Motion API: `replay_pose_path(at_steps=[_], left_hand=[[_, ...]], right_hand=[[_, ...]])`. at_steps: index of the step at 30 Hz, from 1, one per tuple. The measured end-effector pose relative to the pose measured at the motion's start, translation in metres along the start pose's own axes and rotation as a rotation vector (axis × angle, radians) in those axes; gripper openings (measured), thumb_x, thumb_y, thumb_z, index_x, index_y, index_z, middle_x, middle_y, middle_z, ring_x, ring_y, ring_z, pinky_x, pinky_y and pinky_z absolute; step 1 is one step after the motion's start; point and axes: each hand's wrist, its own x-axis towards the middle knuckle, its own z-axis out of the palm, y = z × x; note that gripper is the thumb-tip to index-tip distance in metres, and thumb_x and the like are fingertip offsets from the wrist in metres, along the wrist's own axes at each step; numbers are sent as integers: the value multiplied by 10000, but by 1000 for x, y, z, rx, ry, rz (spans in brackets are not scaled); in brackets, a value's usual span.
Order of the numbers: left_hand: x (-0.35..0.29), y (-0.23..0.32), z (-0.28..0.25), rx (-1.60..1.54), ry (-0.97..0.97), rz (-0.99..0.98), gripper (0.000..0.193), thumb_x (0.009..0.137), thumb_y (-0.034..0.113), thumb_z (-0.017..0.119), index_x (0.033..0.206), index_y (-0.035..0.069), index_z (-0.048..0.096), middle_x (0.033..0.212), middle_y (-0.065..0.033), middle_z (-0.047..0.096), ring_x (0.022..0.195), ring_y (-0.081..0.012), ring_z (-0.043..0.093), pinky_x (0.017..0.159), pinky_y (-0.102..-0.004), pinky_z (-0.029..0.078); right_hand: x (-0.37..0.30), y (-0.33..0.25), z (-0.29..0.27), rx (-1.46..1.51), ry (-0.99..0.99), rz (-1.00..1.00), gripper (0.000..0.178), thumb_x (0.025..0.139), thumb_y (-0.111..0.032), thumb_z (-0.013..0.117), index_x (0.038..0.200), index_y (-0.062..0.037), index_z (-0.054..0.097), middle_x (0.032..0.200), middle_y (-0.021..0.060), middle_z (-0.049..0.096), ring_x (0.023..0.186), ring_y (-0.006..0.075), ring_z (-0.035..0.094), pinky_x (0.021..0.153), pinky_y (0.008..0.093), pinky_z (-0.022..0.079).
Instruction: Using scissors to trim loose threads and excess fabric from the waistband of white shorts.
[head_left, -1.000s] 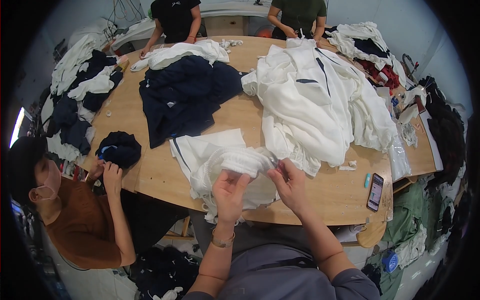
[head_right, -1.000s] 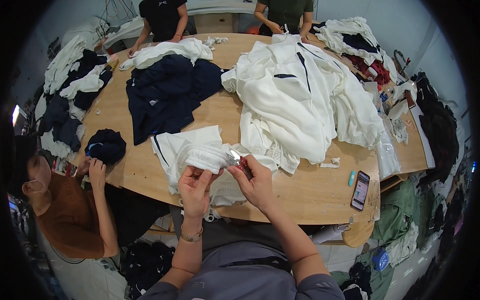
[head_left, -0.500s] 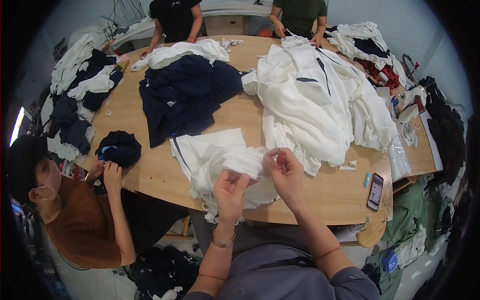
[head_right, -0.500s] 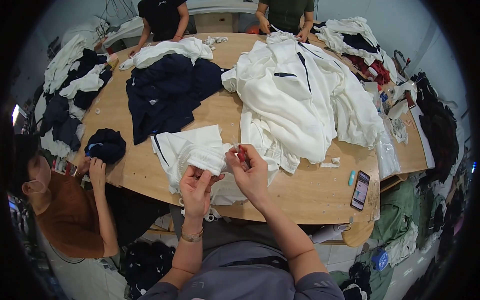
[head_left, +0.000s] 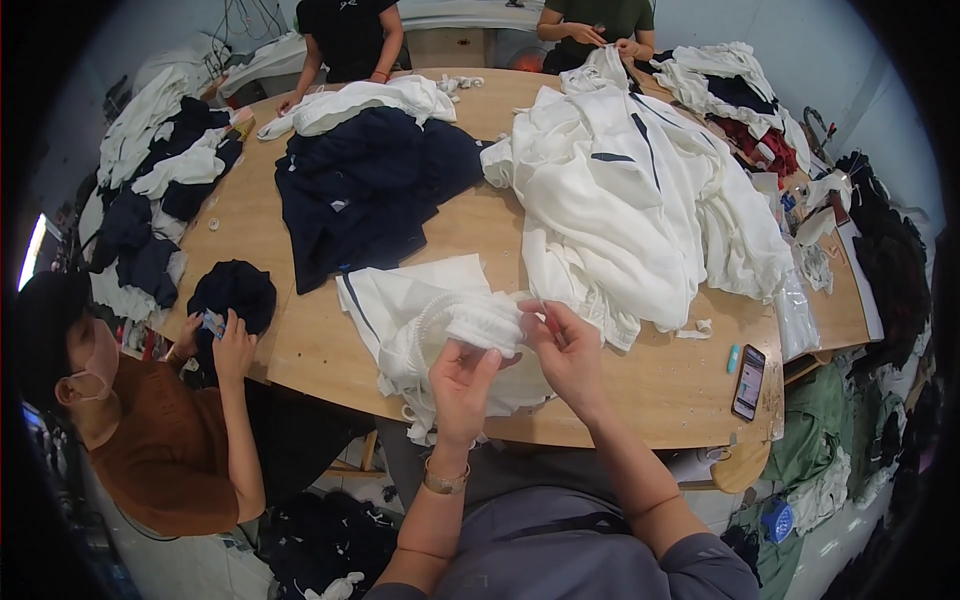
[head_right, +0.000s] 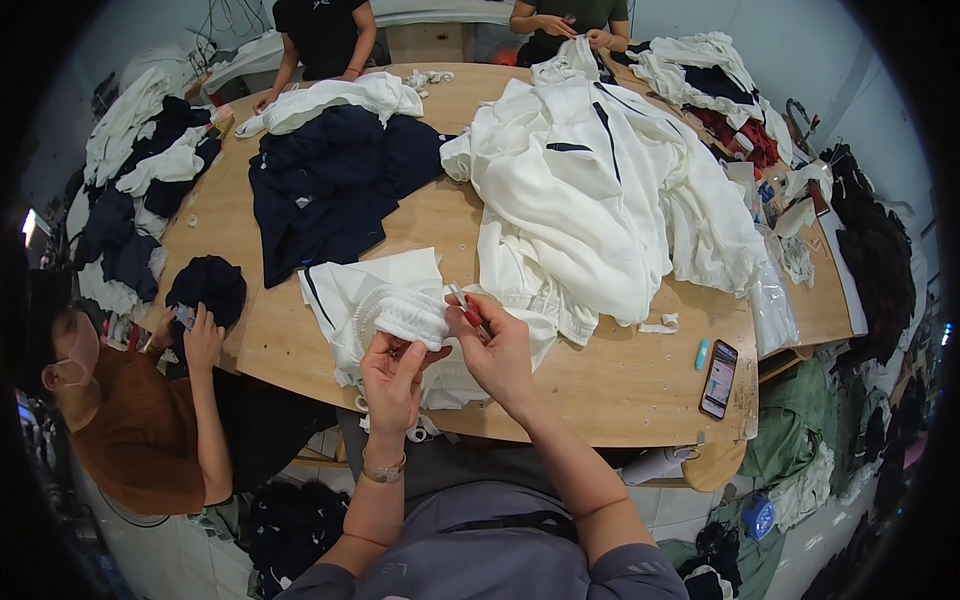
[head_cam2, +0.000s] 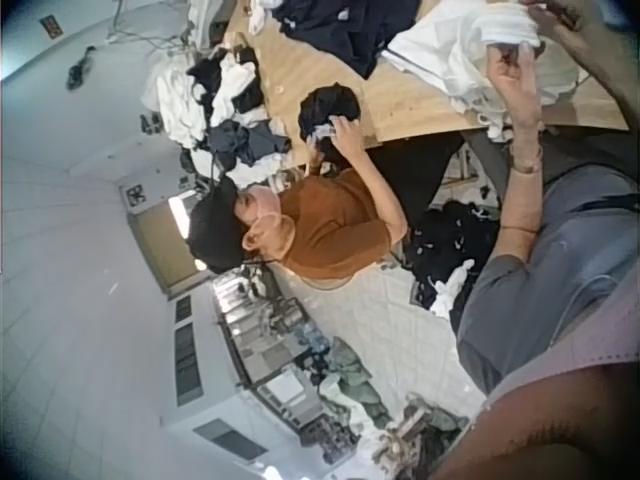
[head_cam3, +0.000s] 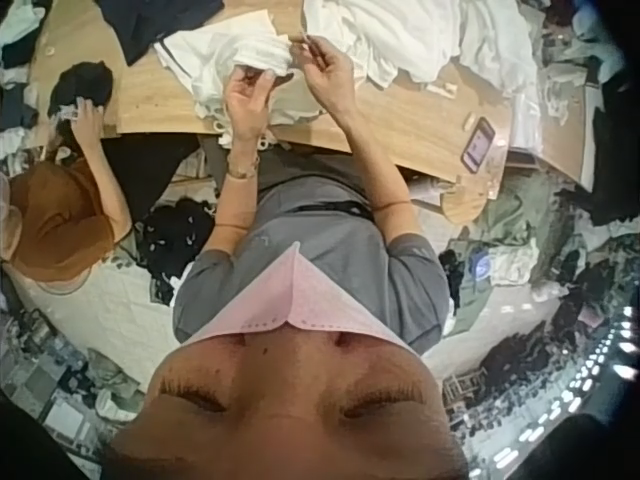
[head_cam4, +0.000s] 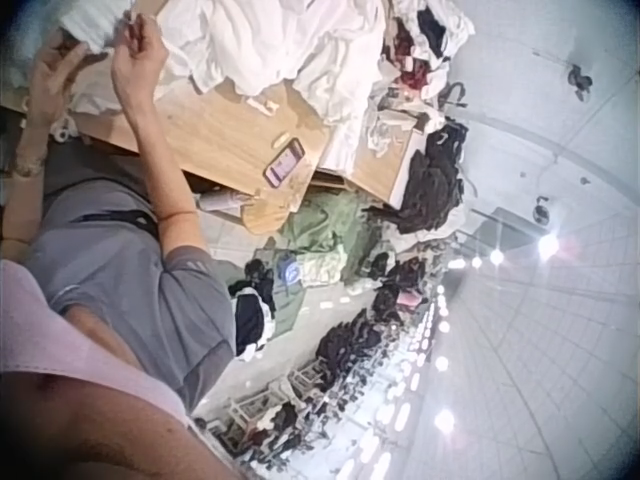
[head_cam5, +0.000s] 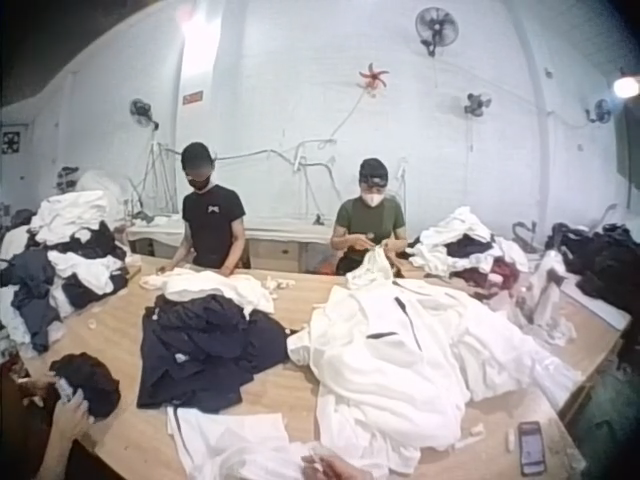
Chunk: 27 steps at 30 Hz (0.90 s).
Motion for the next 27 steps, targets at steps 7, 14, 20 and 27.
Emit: replay_pose_path(at_steps=[7,14,20,27], left_hand=[[-2,-1,2,-198,49,-94,297,883,36,445,1172,-28,427,1137,-148,531,1033,-221,547,885,-399,477],[3,-2,-1,-279,132,-244,344,945,236,369,1170,-18,430,1152,-153,521,1044,-226,538,895,-414,466],[4,-2,3,-490,191,-274,639,917,518,197,1150,-14,465,1130,-136,535,1066,-236,517,924,-458,426],[-6,-15,-14,-389,107,-152,722,883,590,194,1146,-23,468,1098,-139,551,1050,-222,518,918,-422,431]], right_hand=[[3,-6,-7,153,-205,200,157,867,-128,552,878,27,569,680,-31,536,640,38,472,548,191,391],[1,-2,-9,85,-150,103,158,861,-133,564,897,20,576,707,-14,566,680,40,484,600,194,402],[-1,5,-13,-144,-102,41,138,831,-65,584,953,-1,588,724,10,587,687,26,471,595,194,404],[-9,0,-1,-527,-131,-467,369,562,-26,681,923,-87,635,676,67,614,516,209,564,488,269,441]])
